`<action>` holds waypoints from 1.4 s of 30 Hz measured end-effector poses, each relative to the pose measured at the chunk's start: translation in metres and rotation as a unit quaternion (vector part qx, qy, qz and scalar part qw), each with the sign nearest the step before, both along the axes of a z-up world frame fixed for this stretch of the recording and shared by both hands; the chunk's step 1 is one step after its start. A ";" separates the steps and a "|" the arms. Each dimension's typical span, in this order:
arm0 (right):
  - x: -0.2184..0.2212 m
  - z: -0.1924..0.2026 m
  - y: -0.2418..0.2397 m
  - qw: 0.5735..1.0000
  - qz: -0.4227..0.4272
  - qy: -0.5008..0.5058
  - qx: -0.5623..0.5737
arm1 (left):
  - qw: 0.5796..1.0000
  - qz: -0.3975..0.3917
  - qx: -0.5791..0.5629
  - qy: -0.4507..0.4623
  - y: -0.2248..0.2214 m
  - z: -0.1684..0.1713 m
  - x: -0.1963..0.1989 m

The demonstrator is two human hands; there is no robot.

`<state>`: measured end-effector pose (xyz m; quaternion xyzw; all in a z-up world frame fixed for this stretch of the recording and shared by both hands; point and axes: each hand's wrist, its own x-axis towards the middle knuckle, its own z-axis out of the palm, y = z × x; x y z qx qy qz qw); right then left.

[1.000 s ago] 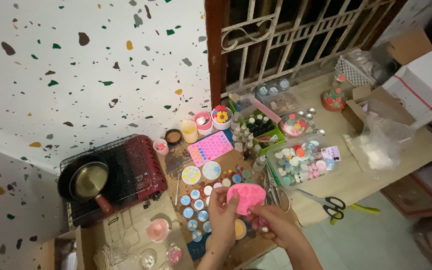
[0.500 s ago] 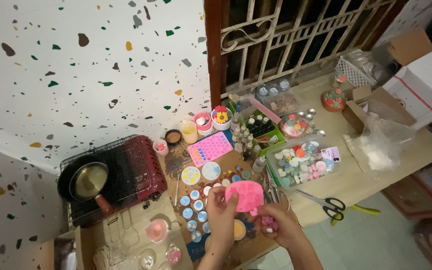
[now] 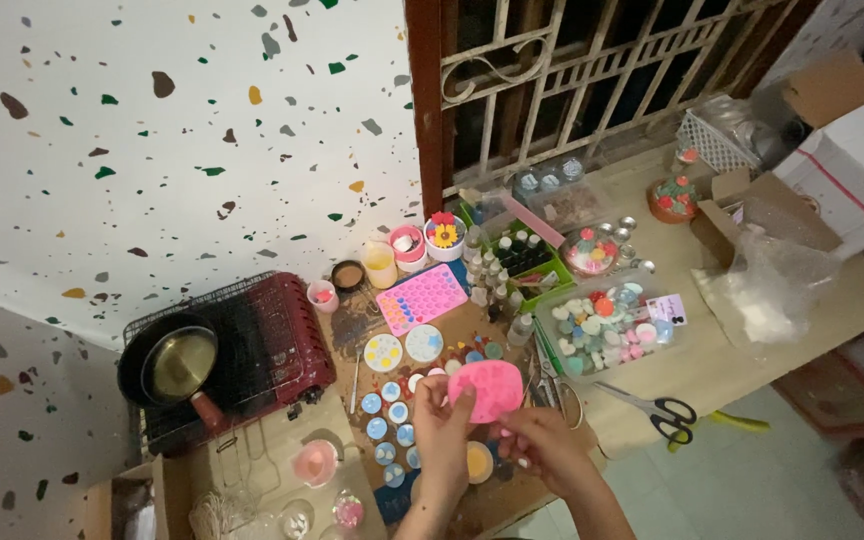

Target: Removing wax shapes from a silicone mold and assembling them onto wax bases.

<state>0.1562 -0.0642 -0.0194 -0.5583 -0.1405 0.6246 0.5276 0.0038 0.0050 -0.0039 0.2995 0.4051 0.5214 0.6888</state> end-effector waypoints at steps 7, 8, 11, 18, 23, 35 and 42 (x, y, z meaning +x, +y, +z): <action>0.056 -0.118 -0.006 0.950 -0.146 0.276 -0.009 | 0.982 0.007 -0.184 -0.026 0.010 0.041 -0.022; 0.066 -0.159 -0.012 0.950 -0.146 0.277 -0.012 | 0.982 0.008 -0.187 -0.026 0.013 0.024 -0.025; 0.090 -0.265 -0.031 0.923 -0.197 0.319 -0.091 | 0.983 0.024 -0.160 -0.085 0.022 -0.008 -0.031; 0.070 -0.332 -0.073 0.928 -0.201 0.246 -0.196 | 0.974 -0.017 -0.170 -0.146 0.019 -0.004 -0.041; 0.053 -0.339 -0.046 0.954 -0.110 0.185 -0.210 | 0.971 -0.010 -0.194 -0.137 0.018 -0.001 -0.044; 0.063 -0.279 -0.009 0.958 -0.165 0.110 -0.209 | 0.969 0.000 -0.198 -0.149 0.014 -0.009 -0.050; 0.056 -0.266 -0.027 0.946 -0.163 0.134 -0.246 | 0.967 -0.018 -0.212 -0.139 0.014 0.001 -0.046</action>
